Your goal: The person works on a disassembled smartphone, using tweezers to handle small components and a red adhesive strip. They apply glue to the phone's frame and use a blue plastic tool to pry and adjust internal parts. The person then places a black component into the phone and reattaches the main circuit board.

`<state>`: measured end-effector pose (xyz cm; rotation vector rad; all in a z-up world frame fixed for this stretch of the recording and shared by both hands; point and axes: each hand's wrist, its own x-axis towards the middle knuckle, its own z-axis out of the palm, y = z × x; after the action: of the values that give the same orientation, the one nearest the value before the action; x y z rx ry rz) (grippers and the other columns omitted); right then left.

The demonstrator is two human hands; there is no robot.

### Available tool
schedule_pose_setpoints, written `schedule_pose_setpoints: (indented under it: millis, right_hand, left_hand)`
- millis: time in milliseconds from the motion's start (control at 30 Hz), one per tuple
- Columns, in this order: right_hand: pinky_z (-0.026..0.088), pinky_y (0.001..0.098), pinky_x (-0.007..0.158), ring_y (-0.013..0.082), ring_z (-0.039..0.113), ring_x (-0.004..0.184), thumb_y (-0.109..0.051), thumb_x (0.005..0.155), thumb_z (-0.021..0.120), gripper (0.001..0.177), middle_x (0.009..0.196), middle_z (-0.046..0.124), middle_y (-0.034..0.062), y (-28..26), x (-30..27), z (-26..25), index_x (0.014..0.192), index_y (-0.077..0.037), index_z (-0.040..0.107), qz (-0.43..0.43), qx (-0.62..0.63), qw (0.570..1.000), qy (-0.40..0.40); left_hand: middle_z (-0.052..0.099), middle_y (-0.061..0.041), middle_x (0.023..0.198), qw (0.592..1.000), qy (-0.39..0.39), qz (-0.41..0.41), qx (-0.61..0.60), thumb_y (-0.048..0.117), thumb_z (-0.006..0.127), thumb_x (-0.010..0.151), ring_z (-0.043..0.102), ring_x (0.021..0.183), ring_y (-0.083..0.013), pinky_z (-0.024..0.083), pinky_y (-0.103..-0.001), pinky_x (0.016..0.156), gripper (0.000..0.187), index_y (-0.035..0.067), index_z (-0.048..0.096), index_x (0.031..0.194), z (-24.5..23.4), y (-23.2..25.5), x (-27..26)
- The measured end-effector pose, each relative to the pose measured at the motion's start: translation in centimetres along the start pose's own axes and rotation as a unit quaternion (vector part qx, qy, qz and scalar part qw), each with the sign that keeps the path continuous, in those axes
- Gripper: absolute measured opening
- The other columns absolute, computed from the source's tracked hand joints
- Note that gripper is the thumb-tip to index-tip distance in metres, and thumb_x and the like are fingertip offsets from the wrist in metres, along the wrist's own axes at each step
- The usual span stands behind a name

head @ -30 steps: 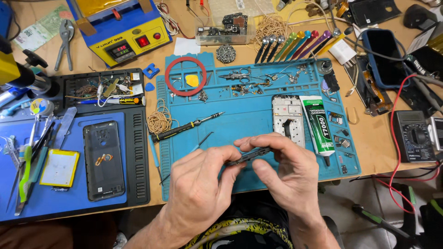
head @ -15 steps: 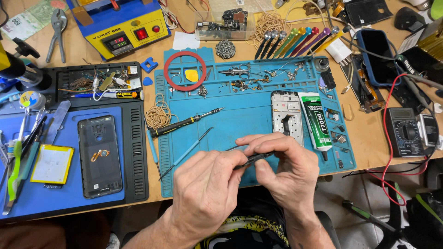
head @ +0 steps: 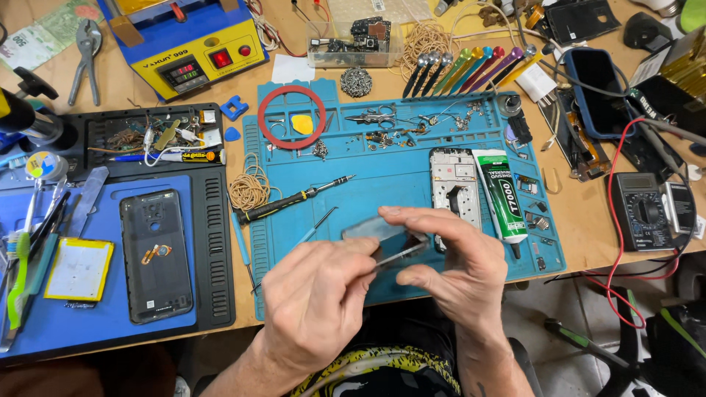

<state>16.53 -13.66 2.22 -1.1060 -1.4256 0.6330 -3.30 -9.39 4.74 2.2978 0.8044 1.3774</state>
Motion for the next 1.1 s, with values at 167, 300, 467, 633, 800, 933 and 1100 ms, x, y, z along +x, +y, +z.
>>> schedule_pose_setpoints:
  millis: [167,300,467,633,800,933,1100]
  right_hand:
    - [0.072,0.0612,0.115,0.0543,0.082,0.123,-0.031,0.103,0.071,0.037,0.121,0.078,0.031,-0.1,0.0,1.0,0.111,0.005,0.07,-0.113,-0.069,0.991,0.031]
    - [0.068,0.0634,0.121,0.0645,0.075,0.133,-0.021,0.108,0.067,0.029,0.133,0.072,0.0417,1.0,-1.5,1.1,0.117,0.006,0.072,-0.134,-0.11,0.984,0.032]
    - [0.068,0.0635,0.121,0.0636,0.073,0.136,-0.01,0.108,0.068,0.019,0.137,0.069,0.0416,1.5,-2.2,1.4,0.119,0.005,0.073,-0.163,-0.167,0.972,0.025]
    - [0.069,0.066,0.12,0.0631,0.073,0.133,-0.008,0.108,0.069,0.018,0.135,0.07,0.0413,1.6,-2.5,1.9,0.12,0.005,0.071,-0.185,-0.177,0.966,0.04]
    - [0.071,0.0639,0.116,0.0637,0.075,0.13,-0.009,0.106,0.071,0.018,0.132,0.071,0.0407,1.5,-2.4,1.9,0.118,0.005,0.071,-0.201,-0.186,0.961,0.043]
    - [0.071,0.0644,0.117,0.0634,0.075,0.131,-0.013,0.107,0.07,0.022,0.131,0.072,0.0392,0.9,-2.2,1.6,0.119,0.005,0.07,-0.195,-0.18,0.964,0.029]
    - [0.056,0.0715,0.136,0.056,0.069,0.151,-0.047,0.105,0.075,0.061,0.153,0.067,0.0277,0.9,-2.3,0.1,0.147,-0.005,0.06,-0.166,-0.179,0.969,-0.028]
  left_hand:
    - [0.083,-0.032,0.112,0.981,0.021,0.19,0.044,0.007,0.033,0.117,0.089,0.101,-0.0492,0.069,-0.051,0.082,0.03,0.002,0.057,0.099,0.1,-0.8,-0.7]
    - [0.081,-0.033,0.118,0.981,0.004,0.19,0.037,0.009,0.038,0.116,0.086,0.112,-0.053,0.072,-0.059,0.096,0.025,0.002,0.057,0.101,-0.2,-1.6,-2.5]
    - [0.077,-0.034,0.13,0.978,-0.032,0.206,0.019,0.006,0.042,0.116,0.082,0.123,-0.0563,0.066,-0.066,0.111,0.015,-0.002,0.055,0.117,-0.7,-2.3,-3.8]
    - [0.078,-0.034,0.129,0.979,-0.027,0.204,0.008,0.004,0.041,0.115,0.082,0.122,-0.0555,0.065,-0.066,0.111,0.018,-0.002,0.058,0.111,-0.9,-2.4,-4.1]
    - [0.078,-0.033,0.129,0.98,-0.031,0.197,-0.003,0.002,0.043,0.114,0.081,0.124,-0.0552,0.063,-0.066,0.113,0.018,-0.001,0.059,0.105,-1.1,-2.5,-4.4]
    - [0.077,-0.033,0.132,0.985,-0.042,0.159,-0.046,0.003,0.045,0.115,0.08,0.127,-0.0553,0.064,-0.069,0.115,0.015,-0.002,0.058,0.113,-1.6,-2.4,-4.3]
    - [0.084,-0.025,0.116,0.984,0.025,0.036,-0.17,0.003,0.064,0.11,0.092,0.108,-0.0419,0.077,-0.056,0.102,0.015,0.007,0.051,0.115,-1.1,-1.6,-2.2]
